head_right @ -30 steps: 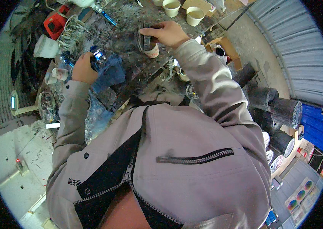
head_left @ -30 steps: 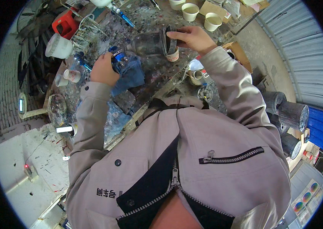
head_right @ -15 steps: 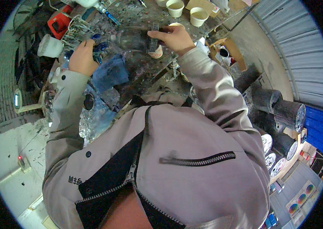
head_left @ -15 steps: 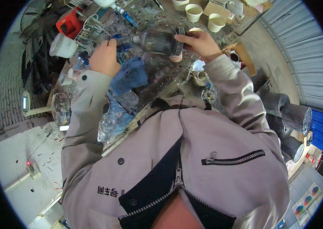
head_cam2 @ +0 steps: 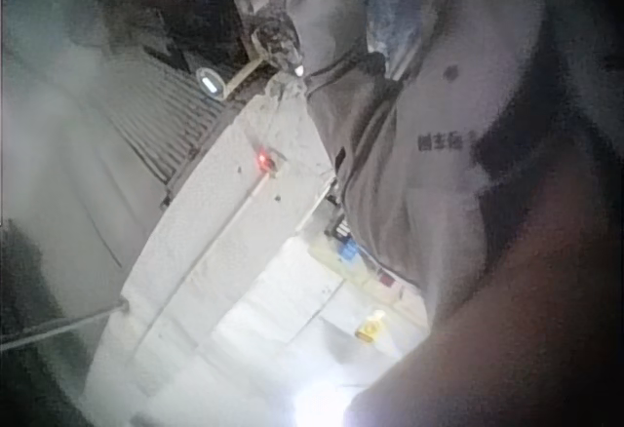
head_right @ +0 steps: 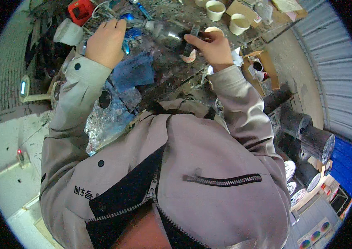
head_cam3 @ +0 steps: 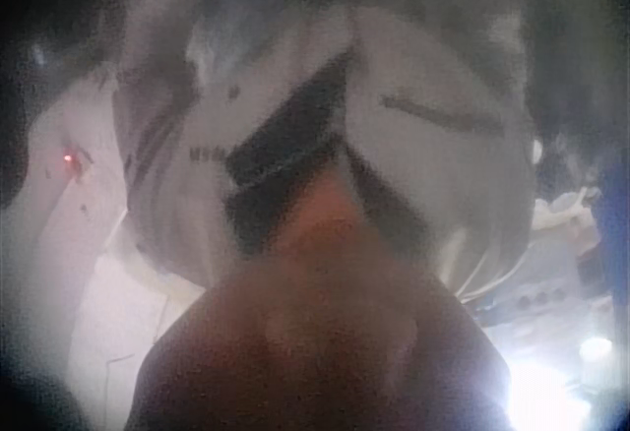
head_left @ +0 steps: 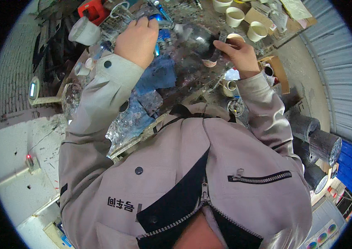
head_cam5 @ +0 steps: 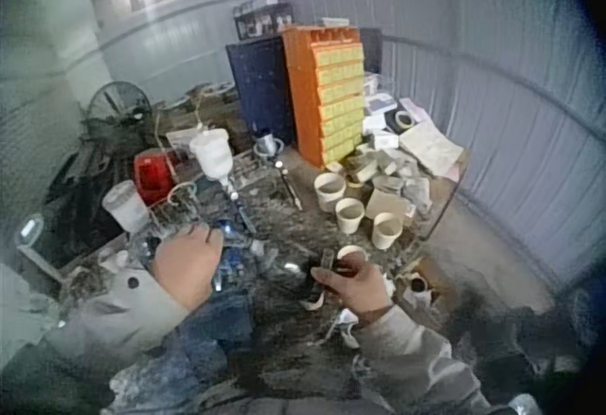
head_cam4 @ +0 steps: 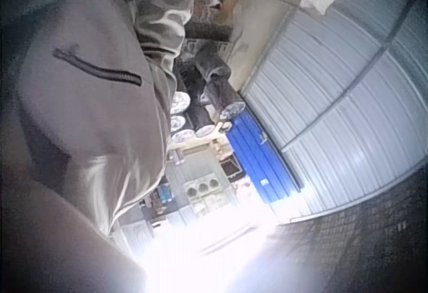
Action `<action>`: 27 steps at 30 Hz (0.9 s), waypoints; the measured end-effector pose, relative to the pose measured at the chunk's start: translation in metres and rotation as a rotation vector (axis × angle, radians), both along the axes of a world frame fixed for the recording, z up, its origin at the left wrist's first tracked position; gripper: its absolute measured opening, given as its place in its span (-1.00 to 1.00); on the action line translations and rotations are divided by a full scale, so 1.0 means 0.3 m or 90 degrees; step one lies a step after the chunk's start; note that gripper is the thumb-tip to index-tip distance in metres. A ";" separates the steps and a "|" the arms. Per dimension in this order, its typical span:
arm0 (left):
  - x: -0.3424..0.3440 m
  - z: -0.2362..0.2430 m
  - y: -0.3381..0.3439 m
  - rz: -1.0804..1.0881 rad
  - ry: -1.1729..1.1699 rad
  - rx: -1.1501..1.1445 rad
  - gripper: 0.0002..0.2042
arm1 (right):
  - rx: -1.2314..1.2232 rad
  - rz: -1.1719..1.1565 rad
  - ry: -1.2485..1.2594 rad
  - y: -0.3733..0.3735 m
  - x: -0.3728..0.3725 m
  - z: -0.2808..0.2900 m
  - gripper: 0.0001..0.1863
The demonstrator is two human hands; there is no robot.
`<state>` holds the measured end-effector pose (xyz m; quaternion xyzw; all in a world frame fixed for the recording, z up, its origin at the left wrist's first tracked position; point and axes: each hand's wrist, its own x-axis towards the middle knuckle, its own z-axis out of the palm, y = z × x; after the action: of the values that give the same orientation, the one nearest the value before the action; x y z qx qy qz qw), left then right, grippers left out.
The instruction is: The person stirs a dark liquid in a small cup with a flat stick, then walks to a workbench and pours the liquid into a spray gun cup. They attach the cup to the spray gun, retrieve a stack of white paper filters from a box, and place one filter over the spray gun cup opening.
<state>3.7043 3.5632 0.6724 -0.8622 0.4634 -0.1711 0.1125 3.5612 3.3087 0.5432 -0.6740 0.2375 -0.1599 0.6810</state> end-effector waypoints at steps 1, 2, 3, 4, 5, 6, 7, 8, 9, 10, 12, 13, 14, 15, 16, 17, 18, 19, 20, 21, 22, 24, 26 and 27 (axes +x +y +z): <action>-0.001 0.009 0.004 0.005 -0.003 0.003 -0.63 | 0.000 0.003 0.027 0.003 0.001 0.009 -0.52; -0.001 0.020 0.012 0.009 -0.005 0.008 -0.62 | 0.008 0.016 -0.001 0.011 0.001 0.017 -0.52; -0.004 0.032 0.024 0.012 -0.010 0.004 -0.61 | 0.015 0.016 -0.025 0.021 0.008 0.027 -0.52; -0.005 0.045 0.039 0.014 -0.024 -0.001 -0.61 | 0.020 0.016 -0.050 0.033 0.016 0.038 -0.52; -0.008 0.057 0.063 0.019 -0.038 -0.004 -0.61 | 0.015 0.022 -0.029 0.050 0.032 0.050 -0.44; -0.012 0.069 0.092 0.025 -0.054 -0.004 -0.60 | -0.013 0.036 -0.039 0.069 0.045 0.060 -0.42; -0.015 0.080 0.129 0.041 -0.022 -0.018 -0.59 | -0.033 0.042 -0.022 0.096 0.062 0.068 -0.39; -0.017 0.087 0.167 0.063 -0.016 -0.015 -0.59 | -0.055 0.050 -0.006 0.125 0.081 0.074 -0.36; -0.018 0.092 0.212 0.080 -0.018 -0.013 -0.59 | -0.049 0.085 0.023 0.150 0.103 0.078 -0.31; -0.020 0.093 0.261 0.100 -0.020 -0.008 -0.58 | -0.051 0.100 0.040 0.188 0.134 0.075 -0.31; -0.032 0.078 0.359 0.155 0.010 -0.025 -0.59 | -0.051 0.159 0.013 0.268 0.204 0.056 -0.30; -0.040 0.064 0.406 0.203 0.031 -0.020 -0.60 | 0.015 0.223 -0.040 0.303 0.232 0.041 -0.29; -0.043 0.052 0.453 0.244 0.042 -0.017 -0.60 | -0.014 0.234 0.000 0.340 0.267 0.025 -0.29; -0.045 0.038 0.499 0.288 0.081 -0.016 -0.59 | -0.036 0.256 0.021 0.384 0.308 0.005 -0.29; -0.049 0.021 0.544 0.323 0.119 -0.025 -0.56 | -0.066 0.271 0.061 0.421 0.346 -0.013 -0.30; -0.054 0.002 0.589 0.352 0.151 -0.034 -0.54 | -0.117 0.315 0.071 0.448 0.379 -0.028 -0.31; -0.060 -0.018 0.632 0.380 0.183 -0.042 -0.52 | -0.123 0.358 0.081 0.473 0.406 -0.041 -0.32; -0.063 -0.039 0.671 0.410 0.218 -0.046 -0.53 | -0.130 0.399 0.092 0.495 0.430 -0.050 -0.33; -0.072 -0.063 0.706 0.425 0.230 -0.055 -0.53 | -0.141 0.437 0.111 0.512 0.450 -0.056 -0.34; -0.080 -0.086 0.738 0.446 0.253 -0.061 -0.53 | -0.149 0.468 0.106 0.523 0.467 -0.058 -0.34; -0.089 -0.110 0.766 0.462 0.271 -0.071 -0.53 | -0.161 0.496 0.112 0.528 0.483 -0.057 -0.34; -0.101 -0.158 0.807 0.481 0.292 -0.096 -0.54 | -0.194 0.544 0.115 0.530 0.514 -0.052 -0.35; -0.110 -0.202 0.833 0.520 0.315 -0.104 -0.55 | -0.236 0.583 0.112 0.523 0.550 -0.052 -0.36; -0.127 -0.221 0.847 0.510 0.317 -0.134 -0.53 | -0.237 0.603 0.105 0.517 0.563 -0.059 -0.37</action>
<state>3.6663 3.8172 0.6060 -0.9943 0.0876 0.0515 -0.0329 3.7300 3.4639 0.5254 -0.8277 -0.0730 0.1804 0.5263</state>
